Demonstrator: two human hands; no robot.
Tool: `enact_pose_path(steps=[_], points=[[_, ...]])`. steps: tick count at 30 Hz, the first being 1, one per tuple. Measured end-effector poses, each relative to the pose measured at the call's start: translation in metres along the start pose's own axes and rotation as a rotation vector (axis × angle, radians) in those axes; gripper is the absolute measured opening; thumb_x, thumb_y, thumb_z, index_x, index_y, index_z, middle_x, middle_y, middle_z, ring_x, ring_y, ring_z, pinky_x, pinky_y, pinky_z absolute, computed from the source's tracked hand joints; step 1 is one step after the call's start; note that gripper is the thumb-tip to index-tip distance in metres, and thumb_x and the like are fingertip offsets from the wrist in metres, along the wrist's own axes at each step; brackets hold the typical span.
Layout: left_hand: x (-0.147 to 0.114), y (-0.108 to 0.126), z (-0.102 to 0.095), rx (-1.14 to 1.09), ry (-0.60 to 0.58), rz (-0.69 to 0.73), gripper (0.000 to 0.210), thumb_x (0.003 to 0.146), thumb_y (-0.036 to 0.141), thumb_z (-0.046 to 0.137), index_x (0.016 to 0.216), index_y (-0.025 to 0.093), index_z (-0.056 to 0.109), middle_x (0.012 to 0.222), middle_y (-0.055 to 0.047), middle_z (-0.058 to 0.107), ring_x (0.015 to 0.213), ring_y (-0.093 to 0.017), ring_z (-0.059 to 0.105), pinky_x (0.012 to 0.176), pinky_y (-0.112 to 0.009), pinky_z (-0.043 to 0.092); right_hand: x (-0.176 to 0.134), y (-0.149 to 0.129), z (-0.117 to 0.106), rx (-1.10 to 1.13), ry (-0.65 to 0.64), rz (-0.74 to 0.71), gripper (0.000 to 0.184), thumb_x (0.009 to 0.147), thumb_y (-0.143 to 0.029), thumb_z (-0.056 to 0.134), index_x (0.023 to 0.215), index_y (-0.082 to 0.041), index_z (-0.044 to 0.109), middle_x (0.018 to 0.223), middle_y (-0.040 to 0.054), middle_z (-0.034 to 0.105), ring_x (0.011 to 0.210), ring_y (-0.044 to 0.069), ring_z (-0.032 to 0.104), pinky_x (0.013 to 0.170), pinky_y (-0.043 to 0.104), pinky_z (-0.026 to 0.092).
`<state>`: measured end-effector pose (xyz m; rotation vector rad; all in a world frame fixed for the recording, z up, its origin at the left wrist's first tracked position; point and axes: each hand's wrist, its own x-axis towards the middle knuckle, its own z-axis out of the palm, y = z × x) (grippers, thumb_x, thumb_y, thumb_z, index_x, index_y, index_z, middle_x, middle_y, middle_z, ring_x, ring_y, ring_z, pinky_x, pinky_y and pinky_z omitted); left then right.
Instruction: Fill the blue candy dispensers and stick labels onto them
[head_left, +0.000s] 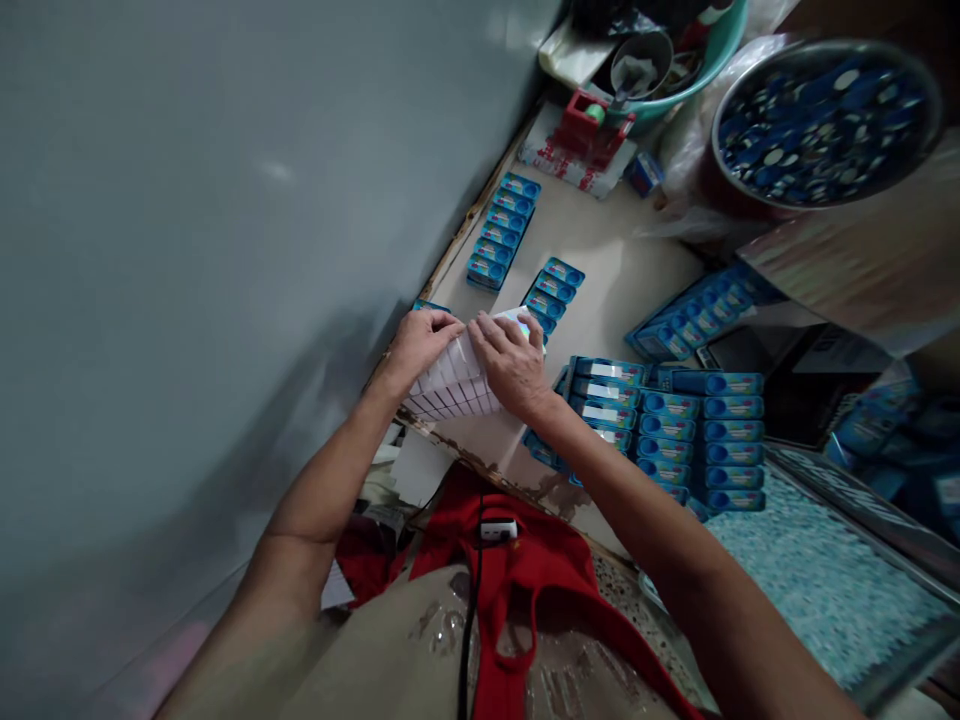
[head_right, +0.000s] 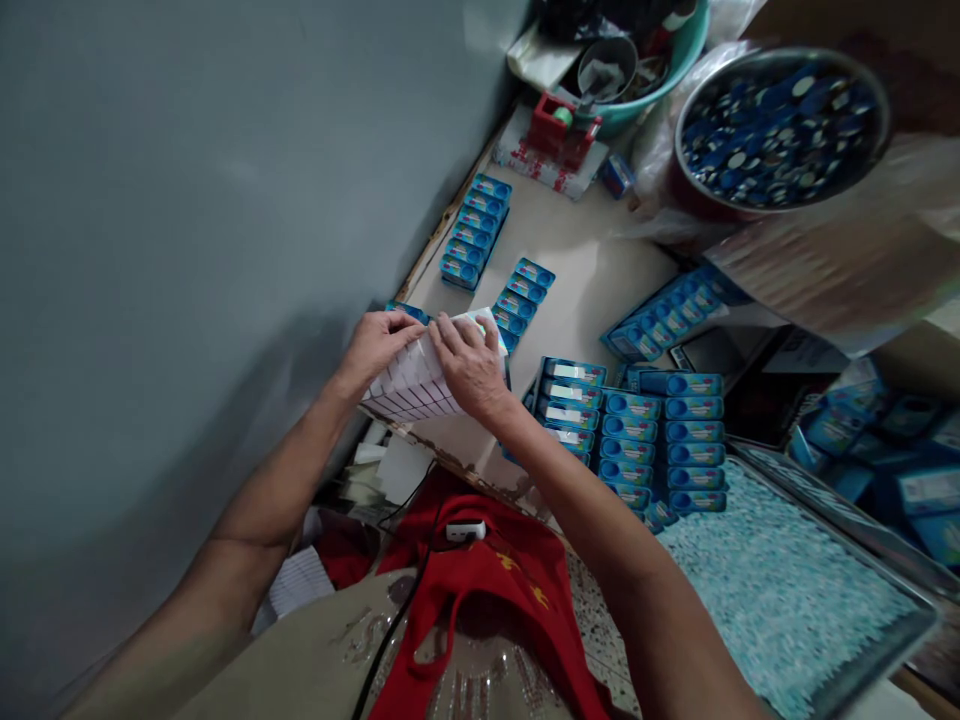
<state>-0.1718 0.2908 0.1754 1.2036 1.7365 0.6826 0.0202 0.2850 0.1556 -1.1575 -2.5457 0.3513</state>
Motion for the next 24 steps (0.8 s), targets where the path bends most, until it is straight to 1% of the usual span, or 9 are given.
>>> enact_pose_path(steps=[2,4,8,12,15,17,19,21,24], points=[[-0.003,-0.001,-0.002,-0.032,-0.010,-0.012,0.020,0.083,0.034,0.069,0.081,0.016,0.078,0.081,-0.004,0.077,0.075,-0.017,0.065,0.073,-0.028,0.050,-0.009,-0.001,0.001,0.015,0.007,-0.008,0.042,0.106,-0.016,0.042,0.142,-0.022,0.061,0.150,0.0095,0.061,0.129,0.028,0.053,0.121,0.053,0.023],[-0.007,0.001,-0.003,-0.049,-0.010,-0.022,0.022,0.083,0.036,0.069,0.081,0.016,0.078,0.081,-0.005,0.076,0.074,-0.017,0.064,0.071,-0.028,0.050,-0.014,-0.002,-0.001,0.036,0.003,-0.003,0.038,0.106,-0.016,0.044,0.137,-0.023,0.065,0.144,0.0085,0.066,0.126,0.028,0.055,0.121,0.053,0.023],[-0.012,0.001,-0.003,-0.013,0.002,-0.020,0.021,0.083,0.035,0.069,0.083,0.016,0.078,0.083,-0.005,0.077,0.075,-0.017,0.065,0.070,-0.027,0.049,-0.010,-0.004,-0.010,0.043,0.018,0.034,0.030,0.107,-0.022,0.045,0.118,-0.024,0.073,0.111,0.0067,0.077,0.109,0.025,0.059,0.113,0.048,0.028],[0.004,-0.008,-0.008,0.134,0.058,-0.019,0.016,0.084,0.031,0.070,0.084,0.018,0.079,0.082,-0.006,0.076,0.077,-0.020,0.067,0.074,-0.031,0.051,-0.007,-0.010,-0.025,0.063,0.005,0.110,0.033,0.106,-0.027,0.047,0.086,-0.024,0.072,0.080,0.0056,0.071,0.089,0.023,0.058,0.099,0.044,0.035],[0.028,-0.014,-0.016,0.285,0.184,0.014,0.015,0.087,0.032,0.071,0.089,0.018,0.079,0.091,-0.008,0.077,0.091,-0.025,0.069,0.090,-0.039,0.053,-0.019,-0.014,-0.045,0.225,0.023,0.284,0.026,0.101,-0.030,0.055,0.082,-0.023,0.070,0.074,0.0037,0.068,0.080,0.021,0.059,0.089,0.040,0.040],[0.036,-0.013,-0.018,0.349,0.303,0.127,0.024,0.090,0.037,0.073,0.104,0.018,0.077,0.111,-0.012,0.076,0.118,-0.030,0.064,0.111,-0.048,0.045,-0.034,-0.014,-0.060,0.443,0.034,0.489,0.019,0.097,-0.034,0.061,0.086,-0.023,0.071,0.068,0.0006,0.064,0.068,0.017,0.056,0.077,0.035,0.044],[0.029,-0.009,-0.010,0.315,0.354,0.246,0.039,0.091,0.048,0.073,0.117,0.019,0.073,0.129,-0.014,0.071,0.138,-0.031,0.053,0.122,-0.050,0.035,-0.051,-0.012,-0.076,0.703,0.030,0.687,0.020,0.094,-0.040,0.064,0.087,-0.022,0.070,0.060,-0.0035,0.056,0.057,0.014,0.050,0.065,0.030,0.045],[0.007,-0.004,0.008,0.132,0.244,0.261,0.050,0.093,0.062,0.066,0.119,0.020,0.072,0.130,-0.014,0.071,0.136,-0.031,0.057,0.117,-0.047,0.042,-0.067,-0.009,-0.088,0.915,0.034,0.821,0.025,0.091,-0.047,0.068,0.086,-0.023,0.070,0.057,-0.0056,0.051,0.053,0.013,0.046,0.058,0.029,0.046],[-0.038,0.001,0.048,-0.297,-0.128,0.073,0.071,0.085,0.078,0.064,0.118,0.016,0.073,0.110,-0.015,0.078,0.106,-0.027,0.073,0.092,-0.038,0.057,-0.088,-0.002,-0.099,1.069,0.046,0.912,0.033,0.082,-0.055,0.076,0.081,-0.022,0.069,0.057,-0.0047,0.052,0.055,0.014,0.050,0.058,0.030,0.052]])
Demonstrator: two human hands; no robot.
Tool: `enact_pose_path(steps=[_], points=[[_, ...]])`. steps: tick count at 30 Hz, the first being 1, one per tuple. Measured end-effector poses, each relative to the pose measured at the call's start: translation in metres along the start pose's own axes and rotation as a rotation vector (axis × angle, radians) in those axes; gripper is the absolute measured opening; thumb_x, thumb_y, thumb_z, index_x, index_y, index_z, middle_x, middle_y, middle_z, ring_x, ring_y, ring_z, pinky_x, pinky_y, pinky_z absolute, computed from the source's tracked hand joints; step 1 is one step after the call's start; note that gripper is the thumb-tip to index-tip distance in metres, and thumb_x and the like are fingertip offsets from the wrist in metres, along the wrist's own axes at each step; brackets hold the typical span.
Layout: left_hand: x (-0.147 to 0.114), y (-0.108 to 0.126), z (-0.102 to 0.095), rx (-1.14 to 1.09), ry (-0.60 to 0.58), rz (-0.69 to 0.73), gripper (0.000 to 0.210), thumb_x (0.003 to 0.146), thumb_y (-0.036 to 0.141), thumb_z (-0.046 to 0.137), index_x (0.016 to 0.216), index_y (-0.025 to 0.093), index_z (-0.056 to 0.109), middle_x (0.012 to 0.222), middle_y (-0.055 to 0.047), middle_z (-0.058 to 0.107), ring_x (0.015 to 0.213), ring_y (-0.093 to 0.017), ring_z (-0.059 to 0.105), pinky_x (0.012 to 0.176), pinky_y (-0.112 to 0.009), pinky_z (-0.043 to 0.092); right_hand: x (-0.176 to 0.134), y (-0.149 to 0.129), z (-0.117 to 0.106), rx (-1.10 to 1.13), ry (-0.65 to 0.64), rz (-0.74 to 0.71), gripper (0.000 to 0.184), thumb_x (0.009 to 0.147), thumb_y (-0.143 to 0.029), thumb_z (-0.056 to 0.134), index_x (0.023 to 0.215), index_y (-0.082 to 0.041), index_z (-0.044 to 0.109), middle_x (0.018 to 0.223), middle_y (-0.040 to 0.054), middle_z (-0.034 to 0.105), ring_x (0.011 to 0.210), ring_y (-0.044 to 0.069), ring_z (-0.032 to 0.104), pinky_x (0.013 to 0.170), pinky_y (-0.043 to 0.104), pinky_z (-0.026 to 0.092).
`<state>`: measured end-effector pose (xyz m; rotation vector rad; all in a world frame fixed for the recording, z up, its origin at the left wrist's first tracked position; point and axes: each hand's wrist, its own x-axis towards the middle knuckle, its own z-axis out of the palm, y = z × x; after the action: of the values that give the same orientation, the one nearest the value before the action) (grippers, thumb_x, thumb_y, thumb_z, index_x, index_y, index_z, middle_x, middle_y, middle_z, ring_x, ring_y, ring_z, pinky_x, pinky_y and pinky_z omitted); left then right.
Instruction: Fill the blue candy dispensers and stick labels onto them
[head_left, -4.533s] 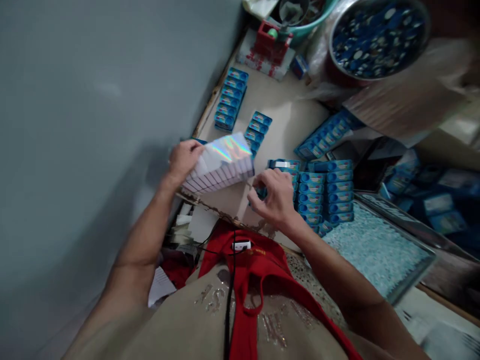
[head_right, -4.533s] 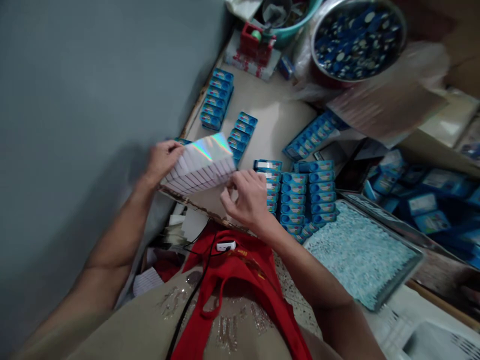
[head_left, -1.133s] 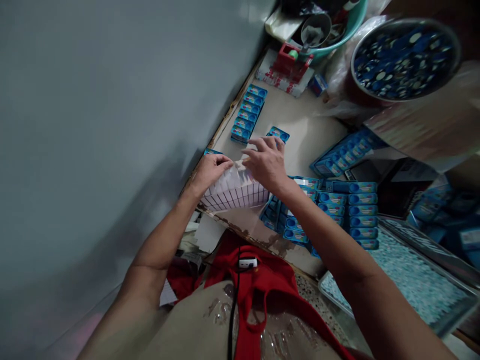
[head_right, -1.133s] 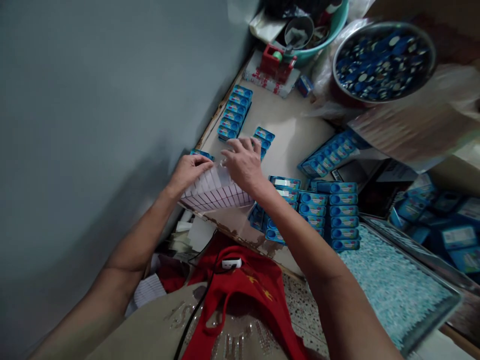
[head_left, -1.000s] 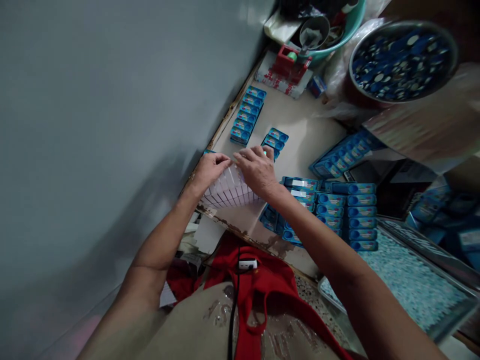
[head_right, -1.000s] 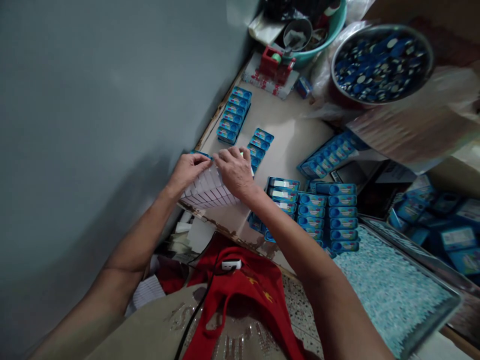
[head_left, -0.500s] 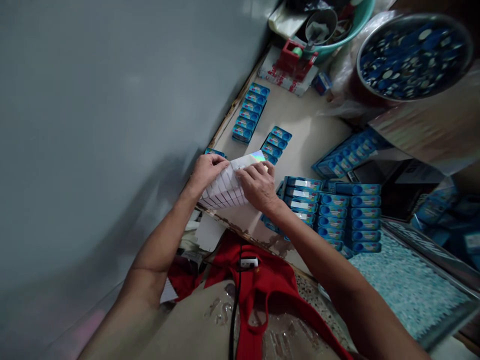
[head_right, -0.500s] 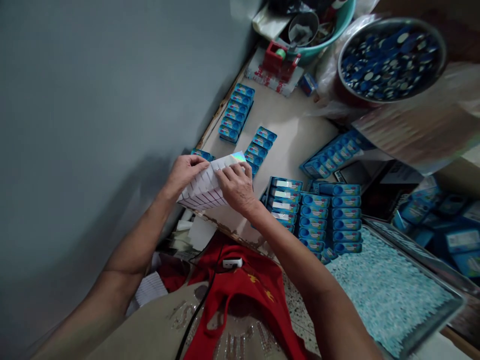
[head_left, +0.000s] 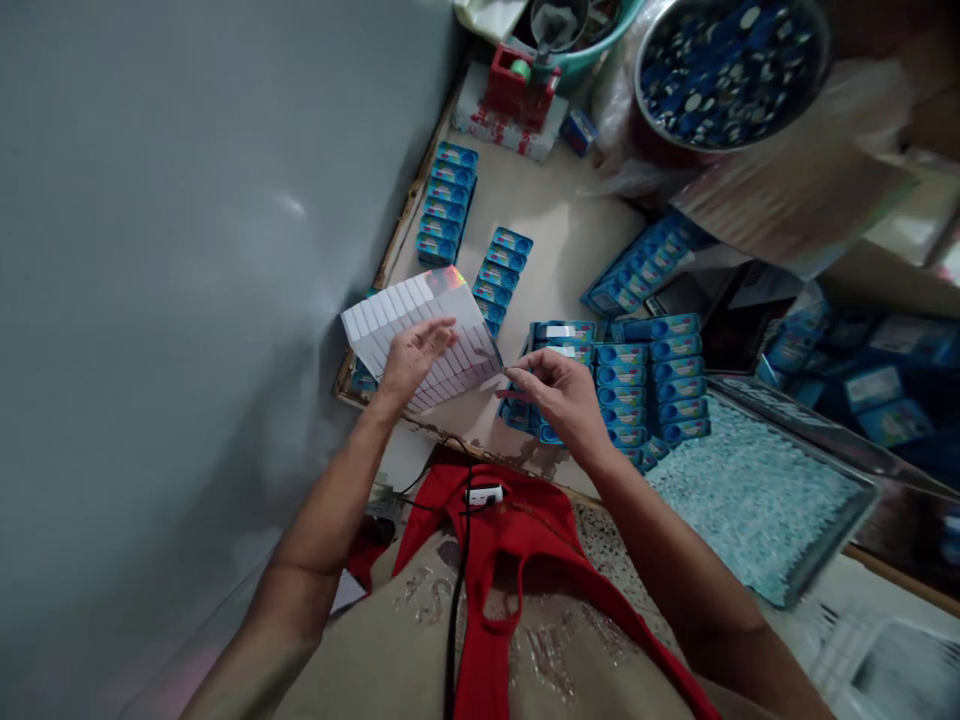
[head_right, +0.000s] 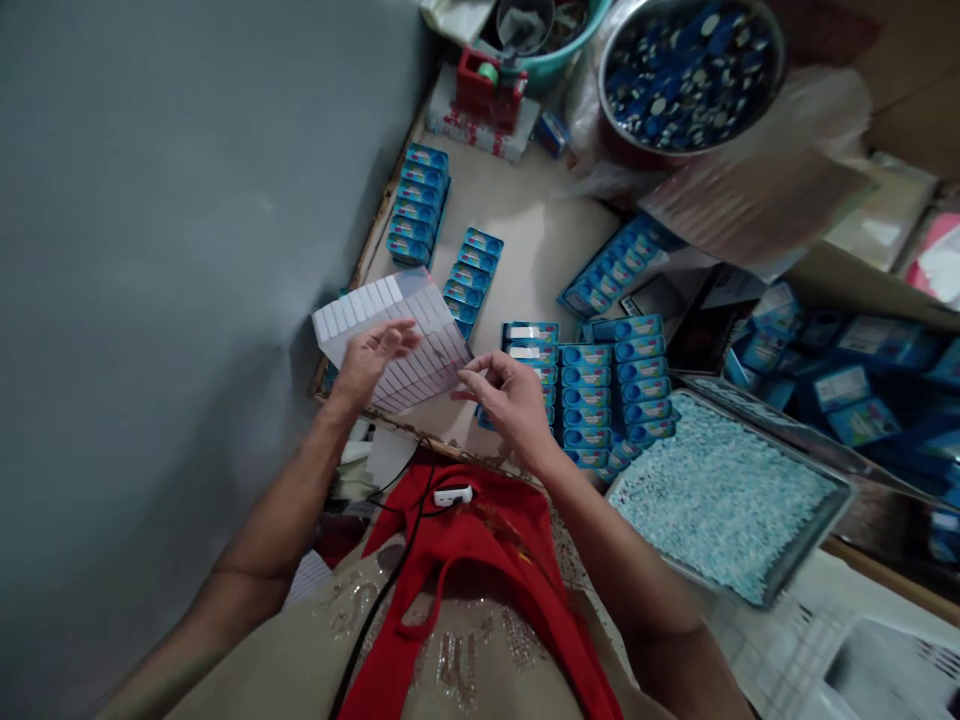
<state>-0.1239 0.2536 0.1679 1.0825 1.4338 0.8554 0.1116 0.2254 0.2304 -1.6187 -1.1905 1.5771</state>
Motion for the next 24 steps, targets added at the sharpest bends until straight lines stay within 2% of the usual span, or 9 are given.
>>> enact_pose_path(steps=[2,3,6,9,11,13,17,24], points=[[-0.020,-0.005,0.029,-0.224,-0.158,-0.150,0.077,0.071,0.075,0.080,0.118,0.014,0.073,0.105,-0.014,0.079,0.094,-0.024,0.074,0.083,-0.034,0.058,-0.007,0.006,-0.011,0.052,0.001,0.049,0.039,0.077,-0.059,0.080,0.078,-0.022,0.068,0.058,-0.0035,0.054,0.057,0.014,0.052,0.060,0.031,0.055],[-0.026,-0.007,0.042,-0.287,-0.191,-0.202,0.075,0.065,0.069,0.087,0.115,0.014,0.074,0.103,-0.013,0.079,0.090,-0.022,0.074,0.081,-0.032,0.058,-0.010,0.009,-0.015,0.080,0.002,0.073,0.042,0.075,-0.061,0.081,0.077,-0.022,0.068,0.059,-0.0031,0.055,0.058,0.014,0.053,0.061,0.032,0.056],[-0.034,-0.010,0.071,-0.313,-0.174,-0.281,0.053,0.058,0.054,0.094,0.090,0.015,0.077,0.085,-0.008,0.078,0.076,-0.017,0.069,0.074,-0.028,0.055,-0.021,0.021,-0.030,0.134,0.023,0.127,0.047,0.071,-0.066,0.082,0.074,-0.021,0.068,0.061,-0.0022,0.057,0.058,0.014,0.054,0.060,0.032,0.055],[-0.043,-0.008,0.091,-0.242,-0.171,-0.327,0.043,0.059,0.051,0.093,0.074,0.015,0.075,0.069,-0.004,0.072,0.064,-0.013,0.062,0.066,-0.027,0.051,-0.038,0.038,-0.045,0.049,0.131,0.157,0.045,0.070,-0.064,0.082,0.073,-0.021,0.070,0.058,-0.0021,0.058,0.052,0.013,0.050,0.051,0.027,0.045],[-0.057,-0.007,0.103,-0.217,-0.194,-0.370,0.042,0.060,0.053,0.091,0.073,0.015,0.076,0.068,-0.004,0.071,0.063,-0.013,0.060,0.064,-0.027,0.050,-0.052,0.052,-0.053,-0.028,0.224,0.187,0.041,0.072,-0.061,0.081,0.073,-0.020,0.073,0.059,-0.0007,0.062,0.050,0.013,0.049,0.048,0.026,0.040],[-0.074,-0.008,0.114,-0.220,-0.187,-0.415,0.042,0.064,0.055,0.089,0.073,0.016,0.077,0.068,-0.004,0.071,0.062,-0.013,0.059,0.063,-0.026,0.049,-0.067,0.067,-0.058,-0.073,0.293,0.225,0.040,0.075,-0.059,0.078,0.075,-0.020,0.074,0.062,0.0016,0.067,0.052,0.014,0.053,0.050,0.027,0.040],[-0.099,-0.014,0.134,-0.209,-0.133,-0.453,0.040,0.068,0.056,0.086,0.074,0.017,0.077,0.065,-0.002,0.068,0.060,-0.012,0.056,0.059,-0.025,0.046,-0.084,0.090,-0.060,-0.184,0.360,0.247,0.043,0.081,-0.062,0.071,0.077,-0.020,0.075,0.063,0.0027,0.069,0.055,0.017,0.057,0.055,0.029,0.041],[-0.085,-0.022,0.145,-0.090,-0.046,-0.355,0.036,0.075,0.052,0.081,0.075,0.016,0.077,0.067,-0.002,0.069,0.062,-0.012,0.058,0.062,-0.025,0.046,-0.058,0.096,-0.060,-0.448,0.428,0.194,0.047,0.087,-0.065,0.063,0.082,-0.020,0.077,0.060,0.0006,0.064,0.058,0.018,0.056,0.058,0.029,0.035]])
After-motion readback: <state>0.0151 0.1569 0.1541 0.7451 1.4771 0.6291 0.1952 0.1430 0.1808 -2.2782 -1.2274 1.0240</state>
